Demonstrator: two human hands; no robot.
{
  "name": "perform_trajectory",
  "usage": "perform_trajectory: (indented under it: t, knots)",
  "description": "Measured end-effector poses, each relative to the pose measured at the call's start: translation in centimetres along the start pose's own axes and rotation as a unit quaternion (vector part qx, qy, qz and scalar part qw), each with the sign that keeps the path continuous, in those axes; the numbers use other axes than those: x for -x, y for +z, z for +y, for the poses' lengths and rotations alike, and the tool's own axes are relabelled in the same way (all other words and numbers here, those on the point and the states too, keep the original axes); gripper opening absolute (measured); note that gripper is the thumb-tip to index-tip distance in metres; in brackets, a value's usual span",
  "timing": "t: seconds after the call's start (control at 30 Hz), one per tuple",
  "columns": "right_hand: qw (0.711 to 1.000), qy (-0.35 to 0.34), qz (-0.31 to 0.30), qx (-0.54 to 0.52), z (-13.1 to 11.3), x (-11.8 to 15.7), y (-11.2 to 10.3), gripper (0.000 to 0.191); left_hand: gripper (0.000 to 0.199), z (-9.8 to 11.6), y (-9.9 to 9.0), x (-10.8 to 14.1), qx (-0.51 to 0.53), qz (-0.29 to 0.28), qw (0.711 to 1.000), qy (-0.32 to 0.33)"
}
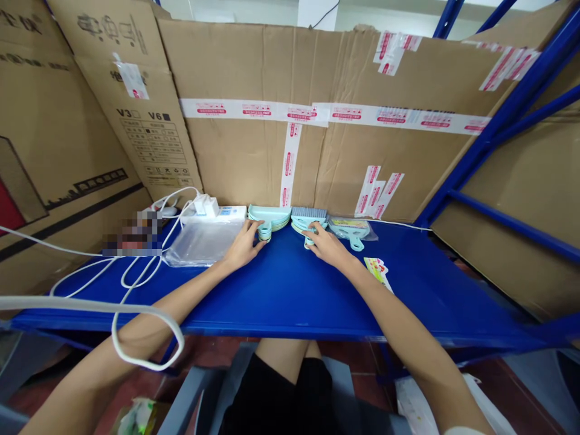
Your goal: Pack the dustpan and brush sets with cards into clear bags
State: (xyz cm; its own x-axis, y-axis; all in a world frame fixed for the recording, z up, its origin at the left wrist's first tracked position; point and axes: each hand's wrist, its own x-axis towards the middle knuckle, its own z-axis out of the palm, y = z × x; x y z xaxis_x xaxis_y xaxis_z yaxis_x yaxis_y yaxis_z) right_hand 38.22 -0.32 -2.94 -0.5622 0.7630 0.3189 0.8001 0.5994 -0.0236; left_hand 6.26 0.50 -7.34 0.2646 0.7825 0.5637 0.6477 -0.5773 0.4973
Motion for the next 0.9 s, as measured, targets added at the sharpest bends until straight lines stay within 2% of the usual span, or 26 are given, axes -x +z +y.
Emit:
perform_trajectory:
  t: [0.17,0.37,0.53,0.63,0.7,0.77,0.83,0.9]
  knots:
    - [0.995,-0.025,0.031,-0.088,0.8,0.0,0.5,0.038,0.057,0.1,-0.1,0.0,-0.007,-0.002,1.0,-0.002]
    - [0.998,-0.018,0.034,-0.042,-0.1,-0.3,0.8,0.026,0.055,0.5,-0.3,0.2,-0.01,-0.003,1.0,0.001]
    - [1.0,-0.004,0.003,-0.009,-1.0,-0.2,0.5,0.032,0.056,0.5,-0.3,0.2,-0.014,-0.005,1.0,-0.004]
    - [1.0,0.013,-0.013,0.019,-1.7,-0.1,-0.5,0.042,0.057,0.5,-0.3,0.2,-0.013,-0.005,1.0,-0.004]
    - [0.998,0.048,0.003,0.046,-1.9,0.0,-1.7,0.049,0.056,0.5,-0.4,0.2,-0.012,-0.006,1.0,-0.002]
    - [0.988,0.125,0.038,0.079,-1.6,0.3,-3.1,0.055,0.055,0.7,-0.5,0.1,-0.01,-0.001,1.0,-0.002]
    - [0.968,0.221,0.057,0.107,-0.7,0.8,-4.5,0.06,0.053,0.9,-0.6,0.1,-0.009,0.007,1.0,-0.005]
    - [0.951,0.288,0.043,0.109,0.9,1.3,-5.5,0.063,0.051,1.1,-0.7,0.1,-0.01,0.01,1.0,-0.008]
